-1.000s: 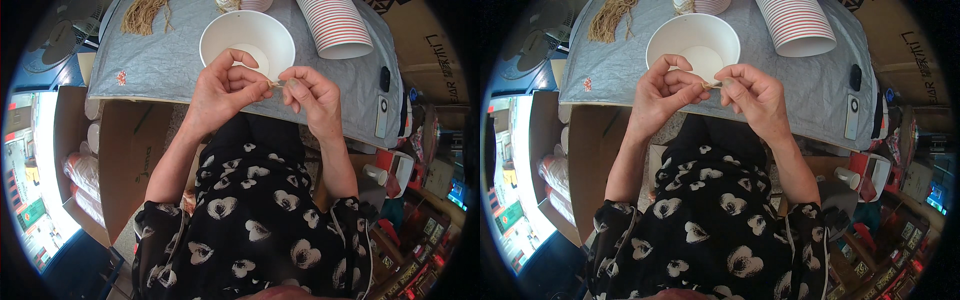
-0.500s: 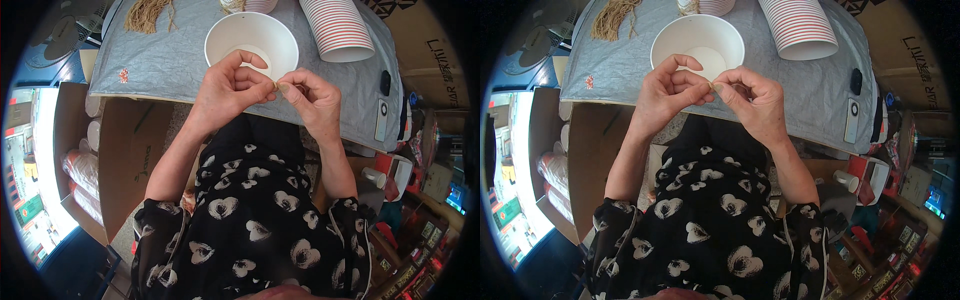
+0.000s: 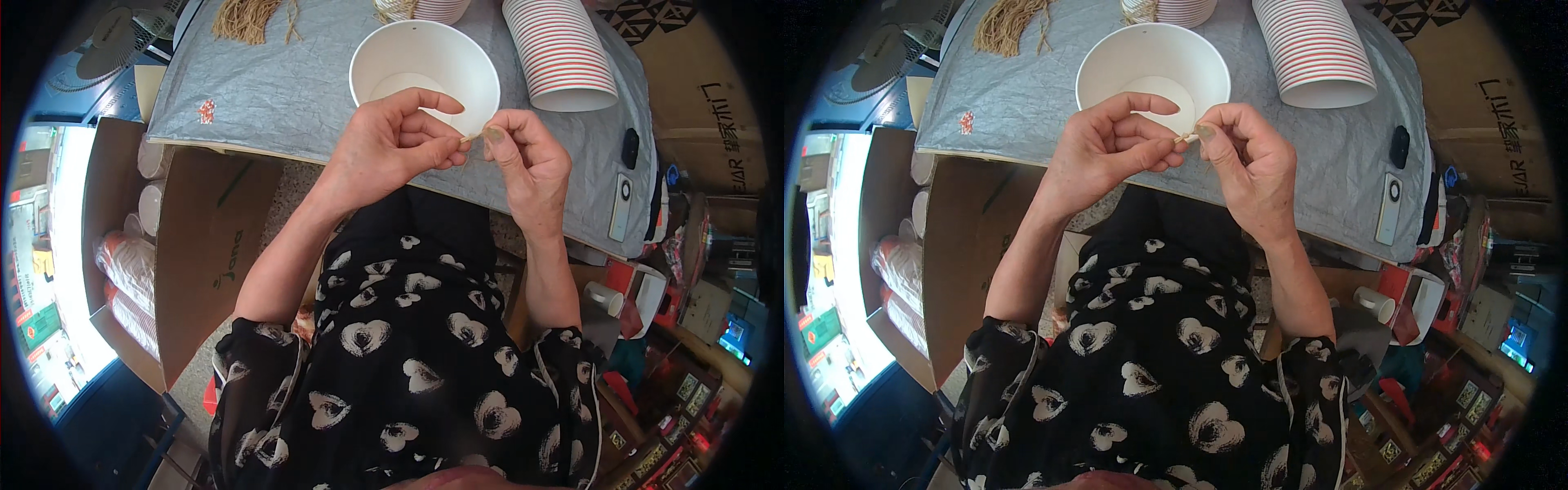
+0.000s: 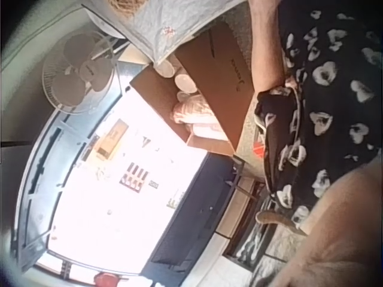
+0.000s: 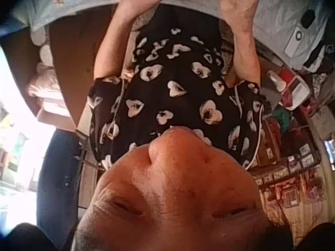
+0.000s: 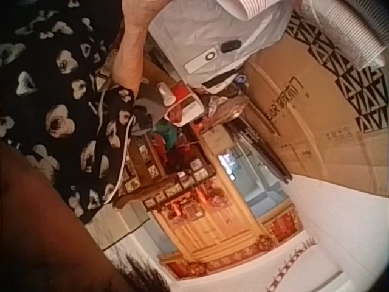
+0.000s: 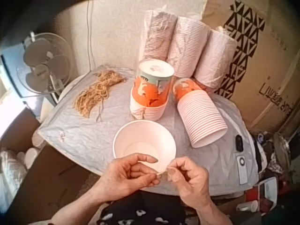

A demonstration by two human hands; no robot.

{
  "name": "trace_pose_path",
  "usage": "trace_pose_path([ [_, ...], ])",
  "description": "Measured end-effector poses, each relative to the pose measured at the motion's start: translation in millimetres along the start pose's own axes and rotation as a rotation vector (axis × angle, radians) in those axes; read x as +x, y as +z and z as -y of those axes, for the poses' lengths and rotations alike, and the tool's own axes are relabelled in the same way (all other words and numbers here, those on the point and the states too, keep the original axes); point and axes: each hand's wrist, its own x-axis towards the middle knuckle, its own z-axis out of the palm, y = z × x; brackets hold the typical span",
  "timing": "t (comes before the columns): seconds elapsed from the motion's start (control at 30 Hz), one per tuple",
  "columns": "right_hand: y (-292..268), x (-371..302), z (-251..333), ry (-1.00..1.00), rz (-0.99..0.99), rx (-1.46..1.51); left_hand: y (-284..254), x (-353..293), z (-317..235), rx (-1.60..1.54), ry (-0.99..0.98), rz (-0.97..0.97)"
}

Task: Threading and tying string handles onto paper buckets.

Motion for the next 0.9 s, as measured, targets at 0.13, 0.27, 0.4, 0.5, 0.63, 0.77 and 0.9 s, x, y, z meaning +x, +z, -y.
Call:
trace_pose_path([
  [0.13, 1.5, 0.8, 2.4, -0.023, -0.006, 0.02, -1.4, 0.6, 4.1, 0.03, 0.039, 0.034],
  [0.27, 3.2, 5.6, 11.3, -0.055, -0.002, -0.005, 3.5, 4.9, -4.9, 0.123, 0.061, 0.036],
  [0.4, -10.1, 12.7, 32.5, 0.032, 0.099, -0.157, 1.6, 9.3, -8.0, 0.134, 0.071, -0.002],
  [0.5, -21.4, 17.4, 27.3, 0.116, 0.215, -0.244, -1.6, 9.2, -14.6, 0.209, 0.027, 0.021],
  [0.63, -20.6, 19.4, 29.2, 0.036, 0.211, -0.136, 0.9, 7.2, -15.7, 0.269, 0.029, 0.057],
  [0.77, -22.5, 22.8, 31.5, 0.004, 0.133, 0.033, 4.6, 4.9, -20.8, 0.359, 0.009, 0.007],
  [0.9, -24.9, 21.0, 36.7, -0.027, 0.072, 0.159, 7.2, -1.8, -14.7, 0.55, -0.013, -0.078],
])
